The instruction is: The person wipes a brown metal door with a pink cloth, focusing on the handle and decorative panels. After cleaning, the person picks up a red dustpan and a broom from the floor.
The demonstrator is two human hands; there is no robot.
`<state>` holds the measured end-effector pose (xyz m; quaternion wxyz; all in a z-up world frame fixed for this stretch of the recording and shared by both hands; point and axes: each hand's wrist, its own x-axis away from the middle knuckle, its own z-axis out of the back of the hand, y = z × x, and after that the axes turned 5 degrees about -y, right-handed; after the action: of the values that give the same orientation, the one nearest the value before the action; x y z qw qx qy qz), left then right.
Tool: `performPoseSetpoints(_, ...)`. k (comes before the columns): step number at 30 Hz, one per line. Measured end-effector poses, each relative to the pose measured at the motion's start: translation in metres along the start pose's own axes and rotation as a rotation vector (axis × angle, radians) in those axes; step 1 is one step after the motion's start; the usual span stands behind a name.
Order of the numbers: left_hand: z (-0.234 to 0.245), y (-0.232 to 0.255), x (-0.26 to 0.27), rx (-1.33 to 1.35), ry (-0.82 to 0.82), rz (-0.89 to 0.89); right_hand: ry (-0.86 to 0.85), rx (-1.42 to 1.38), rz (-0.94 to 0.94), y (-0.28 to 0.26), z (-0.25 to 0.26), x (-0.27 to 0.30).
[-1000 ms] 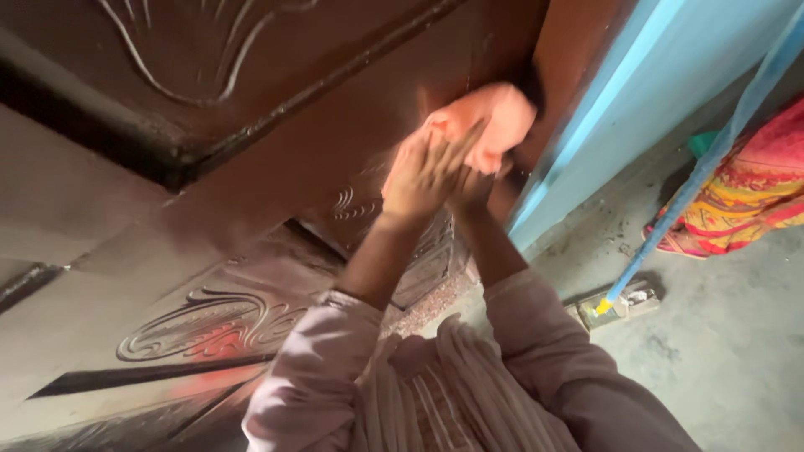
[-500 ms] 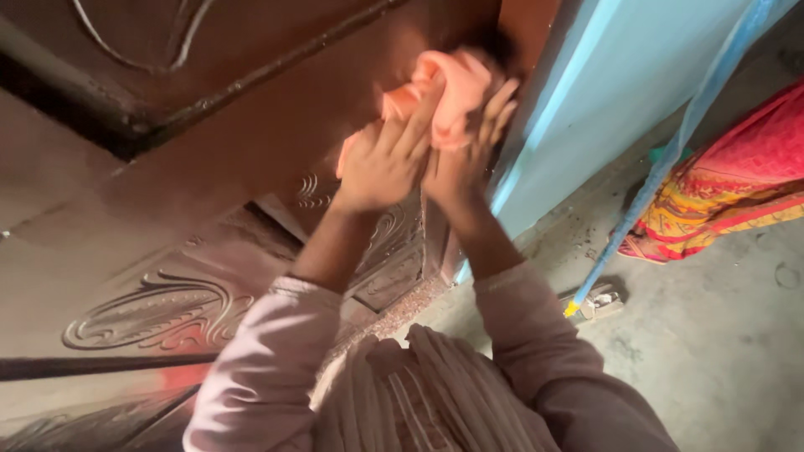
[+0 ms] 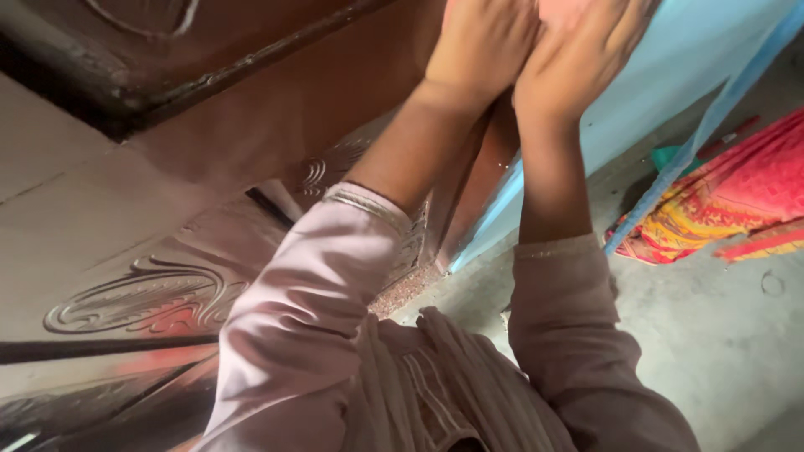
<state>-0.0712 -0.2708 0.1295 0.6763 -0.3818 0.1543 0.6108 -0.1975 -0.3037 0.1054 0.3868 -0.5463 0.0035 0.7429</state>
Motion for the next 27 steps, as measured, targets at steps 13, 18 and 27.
performPoseSetpoints(13,0.000,0.041,0.184,-0.221,-0.162,0.185,-0.069,0.565,0.111,-0.049,-0.035,0.148)
performPoseSetpoints(18,0.091,-0.007,0.236,-0.250,-0.018,0.369,-0.175,-0.050,0.064,-0.121,-0.057,0.169)
performPoseSetpoints(27,0.281,-0.056,0.323,-0.112,0.156,0.639,-0.388,-0.489,0.389,-0.315,-0.039,0.222)
